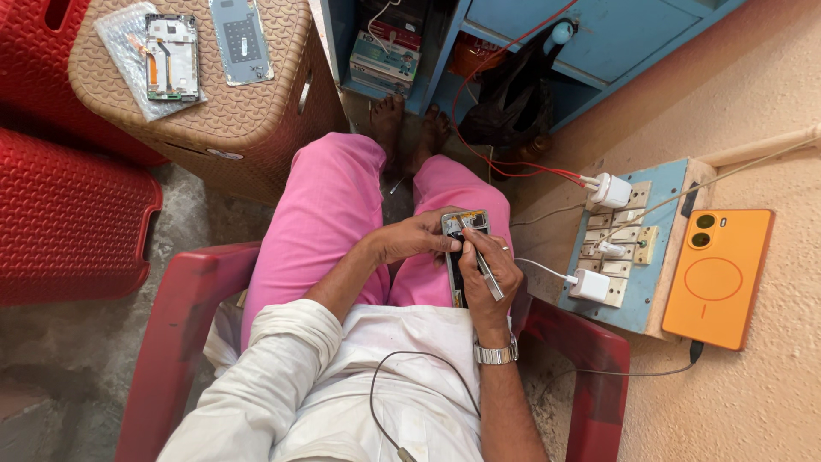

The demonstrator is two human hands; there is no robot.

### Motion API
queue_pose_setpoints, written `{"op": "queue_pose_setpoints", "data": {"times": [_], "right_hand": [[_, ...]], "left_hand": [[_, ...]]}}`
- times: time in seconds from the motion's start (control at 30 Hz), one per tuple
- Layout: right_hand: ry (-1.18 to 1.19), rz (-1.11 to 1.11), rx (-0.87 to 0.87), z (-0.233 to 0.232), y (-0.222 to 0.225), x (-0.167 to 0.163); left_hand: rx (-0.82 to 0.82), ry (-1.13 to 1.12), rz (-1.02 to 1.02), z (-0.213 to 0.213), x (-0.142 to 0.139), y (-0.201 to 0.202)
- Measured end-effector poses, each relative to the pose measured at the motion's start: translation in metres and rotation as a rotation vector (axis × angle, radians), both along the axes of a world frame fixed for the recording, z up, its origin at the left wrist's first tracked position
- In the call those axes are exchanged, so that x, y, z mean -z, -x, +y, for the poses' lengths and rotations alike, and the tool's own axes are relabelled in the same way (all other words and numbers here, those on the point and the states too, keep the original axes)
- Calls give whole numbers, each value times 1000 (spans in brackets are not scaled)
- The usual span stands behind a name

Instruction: The person sits on a red plastic chair and uses a metal prying tool to work on the internal components of a disassembled smartphone held in their lap. They briefly pause to operate a second smartphone, scrolling through a list on its screen, before returning to the repair task.

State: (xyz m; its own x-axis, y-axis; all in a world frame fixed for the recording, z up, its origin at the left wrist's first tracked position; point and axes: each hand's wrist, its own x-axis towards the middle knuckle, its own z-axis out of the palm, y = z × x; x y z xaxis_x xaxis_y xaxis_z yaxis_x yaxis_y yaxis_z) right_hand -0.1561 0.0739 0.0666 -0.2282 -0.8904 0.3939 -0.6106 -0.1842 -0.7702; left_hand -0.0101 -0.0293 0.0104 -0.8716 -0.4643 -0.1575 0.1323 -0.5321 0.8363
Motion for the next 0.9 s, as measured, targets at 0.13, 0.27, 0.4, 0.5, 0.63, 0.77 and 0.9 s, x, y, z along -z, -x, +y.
{"op": "queue_pose_setpoints", "data": {"times": [0.13, 0.27, 0.4, 0.5, 0.63, 0.77, 0.9], "right_hand": [[8, -4, -7, 1, -2, -1], [11, 35, -36, 2, -2, -2], [-19, 41, -28, 3, -2, 1], [-125, -78, 62, 3, -2, 6], [-218, -273, 20, 4, 7, 8], [-154, -250, -180, 7, 19, 4], [-193, -306, -142, 4, 19, 4]], "left_hand": [[-5, -31, -15, 1, 2, 0], [-8, -42, -10, 1, 2, 0], [-3, -40, -25, 1, 2, 0], [7, -46, -6, 1, 2, 0], [2, -50, 0, -2, 7, -2], [-6, -40, -16, -2, 11, -2], [-3, -35, -21, -1, 13, -1]]}}
